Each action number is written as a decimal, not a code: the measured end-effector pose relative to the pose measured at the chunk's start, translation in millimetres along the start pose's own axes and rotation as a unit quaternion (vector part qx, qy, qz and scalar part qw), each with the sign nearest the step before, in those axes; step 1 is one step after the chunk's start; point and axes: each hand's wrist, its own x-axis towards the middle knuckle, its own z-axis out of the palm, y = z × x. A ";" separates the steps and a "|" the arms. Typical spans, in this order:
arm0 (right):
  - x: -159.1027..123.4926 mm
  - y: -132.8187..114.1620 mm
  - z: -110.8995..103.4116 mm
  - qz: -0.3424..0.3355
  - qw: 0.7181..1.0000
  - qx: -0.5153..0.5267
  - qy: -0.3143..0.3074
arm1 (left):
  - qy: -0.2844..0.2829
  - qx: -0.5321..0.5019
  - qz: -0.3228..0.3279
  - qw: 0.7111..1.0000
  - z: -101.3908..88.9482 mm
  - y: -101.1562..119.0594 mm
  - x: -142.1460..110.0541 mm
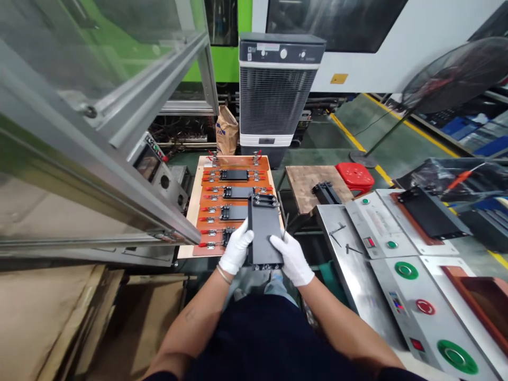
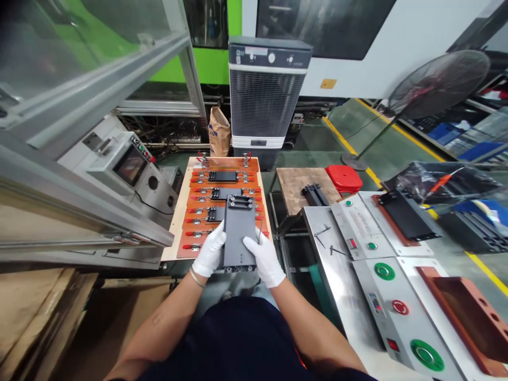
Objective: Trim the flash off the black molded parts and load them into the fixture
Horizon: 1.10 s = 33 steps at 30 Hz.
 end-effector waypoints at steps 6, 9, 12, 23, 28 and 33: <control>-0.9 -17.0 5.8 -0.024 0.998 0.039 0.039 | -0.022 0.061 -0.027 0.998 11.1 18.7 -18.0; -1.0 -22.6 10.3 -0.028 0.997 0.058 0.047 | -0.010 0.206 0.010 0.978 12.6 29.7 -25.8; -3.5 -27.7 18.3 -0.021 0.994 0.083 0.069 | -0.040 0.345 0.075 0.935 16.9 40.0 -34.3; -6.3 -32.3 33.7 -0.052 0.989 0.094 0.101 | -0.053 0.535 0.104 0.837 7.0 40.8 -48.8; -6.2 -29.4 37.2 -0.070 0.989 0.071 0.111 | -0.031 0.525 0.105 0.844 15.7 40.7 -45.4; -3.2 -27.7 37.3 -0.079 0.986 0.077 0.125 | -0.034 0.517 0.135 0.844 25.4 35.8 -42.8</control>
